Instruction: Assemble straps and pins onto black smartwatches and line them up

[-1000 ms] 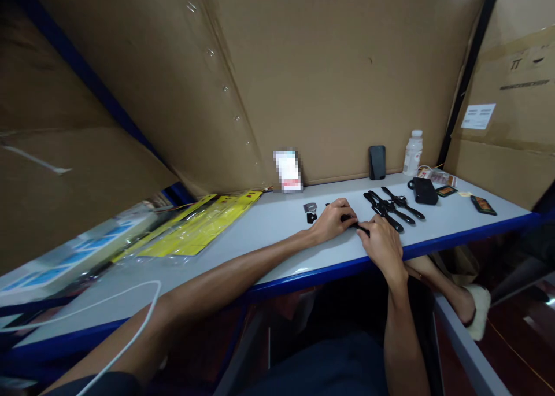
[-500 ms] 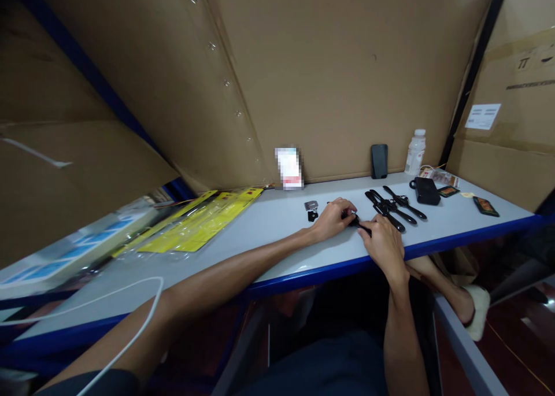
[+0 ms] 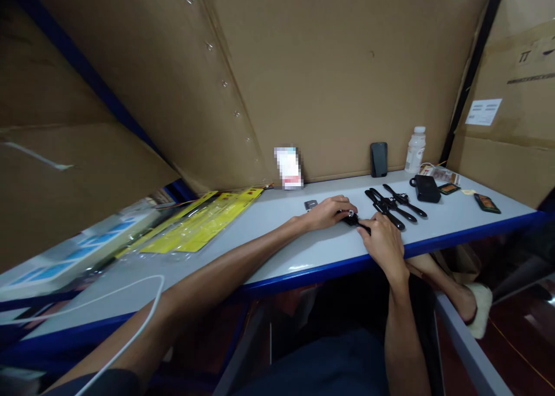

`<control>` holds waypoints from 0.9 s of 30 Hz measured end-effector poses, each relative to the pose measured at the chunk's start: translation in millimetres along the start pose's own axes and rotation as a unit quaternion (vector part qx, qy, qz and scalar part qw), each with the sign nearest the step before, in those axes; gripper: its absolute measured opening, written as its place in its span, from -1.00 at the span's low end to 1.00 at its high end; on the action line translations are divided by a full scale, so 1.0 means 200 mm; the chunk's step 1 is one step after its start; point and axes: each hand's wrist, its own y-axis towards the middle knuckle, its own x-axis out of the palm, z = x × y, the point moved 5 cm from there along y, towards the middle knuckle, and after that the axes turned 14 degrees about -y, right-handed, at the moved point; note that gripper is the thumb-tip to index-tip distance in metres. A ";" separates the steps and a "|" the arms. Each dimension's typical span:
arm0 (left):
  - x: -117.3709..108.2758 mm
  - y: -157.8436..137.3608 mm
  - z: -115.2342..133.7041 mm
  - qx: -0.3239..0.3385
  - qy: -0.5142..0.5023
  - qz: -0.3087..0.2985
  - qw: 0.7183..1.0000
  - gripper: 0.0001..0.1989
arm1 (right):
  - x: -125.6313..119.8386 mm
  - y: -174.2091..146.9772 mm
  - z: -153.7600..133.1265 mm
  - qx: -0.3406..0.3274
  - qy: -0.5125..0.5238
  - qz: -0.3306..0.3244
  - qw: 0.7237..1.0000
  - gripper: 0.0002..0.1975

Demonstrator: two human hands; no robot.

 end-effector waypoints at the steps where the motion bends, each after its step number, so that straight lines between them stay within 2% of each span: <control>1: 0.00 0.00 0.00 -0.001 0.011 -0.003 1.000 -0.79 | 0.00 0.00 0.00 -0.001 -0.001 0.000 1.000 -0.70; 6: 0.00 0.01 -0.02 -0.028 0.032 0.011 0.999 -0.89 | 0.01 0.00 0.01 -0.007 0.002 0.003 1.000 -0.70; 12: 0.02 0.00 -0.01 -0.028 0.040 0.038 0.998 -0.82 | 0.01 0.00 0.01 -0.007 -0.001 0.005 1.000 -0.71; 18: 0.03 0.01 -0.02 -0.082 0.011 0.069 0.994 -0.90 | 0.00 0.00 0.00 0.000 -0.001 0.000 1.000 -0.71; 24: 0.02 0.02 -0.01 -0.089 -0.017 0.076 0.993 -0.75 | 0.00 0.00 0.00 -0.003 0.005 0.000 1.000 -0.71; 27: 0.02 0.02 0.00 -0.079 -0.021 0.073 0.994 -0.78 | 0.00 0.00 0.00 -0.002 0.004 0.001 1.000 -0.71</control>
